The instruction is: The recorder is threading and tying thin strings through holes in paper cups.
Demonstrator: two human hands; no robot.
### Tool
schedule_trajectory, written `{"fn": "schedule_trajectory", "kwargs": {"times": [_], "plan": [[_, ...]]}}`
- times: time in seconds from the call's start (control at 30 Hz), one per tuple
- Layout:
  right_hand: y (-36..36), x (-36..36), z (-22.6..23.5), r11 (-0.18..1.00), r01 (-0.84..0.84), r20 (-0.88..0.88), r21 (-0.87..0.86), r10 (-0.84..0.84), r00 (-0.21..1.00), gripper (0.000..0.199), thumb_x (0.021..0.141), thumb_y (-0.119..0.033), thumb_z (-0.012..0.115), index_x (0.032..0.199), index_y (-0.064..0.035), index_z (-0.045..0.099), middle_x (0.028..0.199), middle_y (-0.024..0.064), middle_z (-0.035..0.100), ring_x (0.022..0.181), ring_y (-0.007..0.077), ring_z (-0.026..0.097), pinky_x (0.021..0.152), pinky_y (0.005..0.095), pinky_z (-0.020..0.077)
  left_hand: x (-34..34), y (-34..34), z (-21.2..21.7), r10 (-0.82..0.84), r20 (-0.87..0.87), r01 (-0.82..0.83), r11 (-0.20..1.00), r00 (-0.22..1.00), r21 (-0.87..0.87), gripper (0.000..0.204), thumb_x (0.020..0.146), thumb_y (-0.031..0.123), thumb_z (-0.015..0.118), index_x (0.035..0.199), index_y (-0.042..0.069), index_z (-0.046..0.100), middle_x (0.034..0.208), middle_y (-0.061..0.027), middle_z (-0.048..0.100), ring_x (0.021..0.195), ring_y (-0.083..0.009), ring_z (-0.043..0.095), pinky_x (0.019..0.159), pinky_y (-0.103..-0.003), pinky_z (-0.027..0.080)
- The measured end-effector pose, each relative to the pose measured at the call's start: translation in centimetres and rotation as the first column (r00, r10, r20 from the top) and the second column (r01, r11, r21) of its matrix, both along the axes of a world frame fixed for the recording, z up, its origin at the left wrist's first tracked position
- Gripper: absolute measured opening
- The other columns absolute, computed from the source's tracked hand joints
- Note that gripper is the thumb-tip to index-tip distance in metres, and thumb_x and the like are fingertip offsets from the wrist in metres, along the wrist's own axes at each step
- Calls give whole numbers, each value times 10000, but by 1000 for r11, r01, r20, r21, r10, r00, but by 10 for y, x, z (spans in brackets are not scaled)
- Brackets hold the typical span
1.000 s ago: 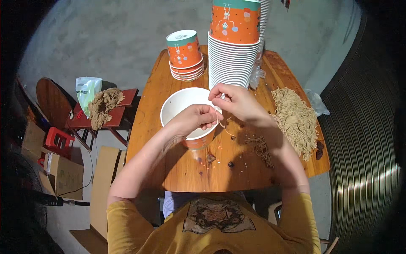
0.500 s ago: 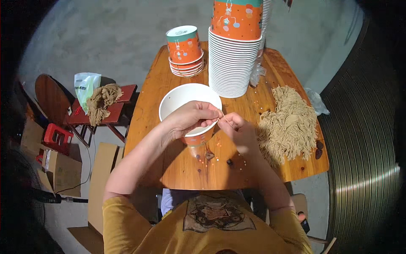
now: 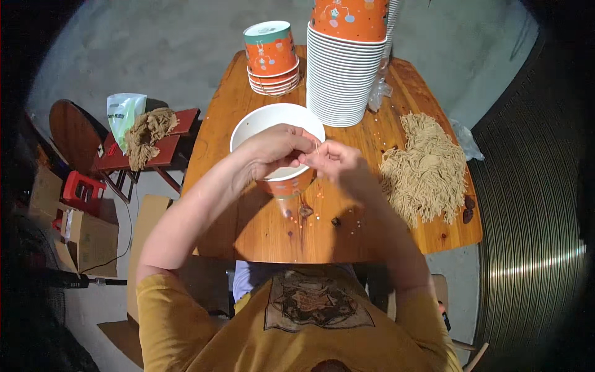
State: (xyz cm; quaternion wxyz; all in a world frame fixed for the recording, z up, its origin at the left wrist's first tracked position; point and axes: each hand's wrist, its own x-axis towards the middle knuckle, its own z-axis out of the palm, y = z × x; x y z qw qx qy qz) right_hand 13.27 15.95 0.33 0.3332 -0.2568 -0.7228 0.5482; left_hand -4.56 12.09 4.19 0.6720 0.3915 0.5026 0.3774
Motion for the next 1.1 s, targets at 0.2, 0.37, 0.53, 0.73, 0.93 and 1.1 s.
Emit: {"fn": "schedule_trajectory", "kwargs": {"times": [0.2, 0.37, 0.53, 0.73, 0.93, 1.1], "plan": [[39, 17, 13, 844, -314, -134, -436, 284, 949, 276, 961, -241, 474, 890, -11, 608, 663, -20, 550, 530, 7, 487, 441, 136, 383, 3, 0, 1, 57, 25, -56, 998, 998, -41, 81, 847, 44, 556, 918, 24, 588, 744, 9, 586, 628, -47, 550, 533, -140, 448], [50, 18, 10, 806, -358, -234, -471, 278, 932, 264, 971, -226, 453, 915, -14, 599, 655, -22, 551, 488, 0, 468, 417, 130, 373, 3, -2, 2, 75, 36, -73, 996, 997, -44, 80, 831, 17, 542, 904, 15, 574, 747, -10, 576, 600, -56, 528, 543, -165, 459], [47, 16, 12, 873, -280, -106, -400, 260, 960, 229, 959, -230, 483, 928, -28, 587, 709, -23, 554, 535, 8, 498, 448, 118, 386, 3, -2, 1, 56, 50, -55, 998, 997, -25, 89, 825, 13, 542, 907, 17, 574, 750, -11, 578, 606, -56, 528, 550, -164, 460], [37, 11, 22, 879, -280, -122, -386, 252, 960, 233, 920, -252, 565, 1002, -35, 548, 779, -5, 560, 675, 39, 548, 526, 141, 441, 1, 0, -3, 45, 27, -45, 999, 999, 4, 88, 813, 18, 558, 902, 17, 560, 758, -16, 574, 619, -64, 525, 575, -176, 453], [48, 2, 3, 959, -251, -5, -133, 253, 968, 202, 879, -145, 622, 1016, -15, 551, 814, -32, 566, 679, 25, 486, 642, 149, 404, 5, -2, -1, 50, -10, -49, 995, 999, 88, 134, 791, 9, 579, 885, 27, 486, 783, -37, 545, 647, -88, 519, 599, -194, 450], [34, 4, 15, 976, -197, 160, -90, 209, 965, 146, 891, -145, 588, 924, -3, 579, 731, -59, 511, 657, 6, 426, 575, 156, 340, 3, -6, 2, 46, -149, -21, 986, 988, 163, 257, 776, -50, 580, 947, 58, 421, 844, -43, 513, 718, -98, 533, 644, -202, 461]]}}
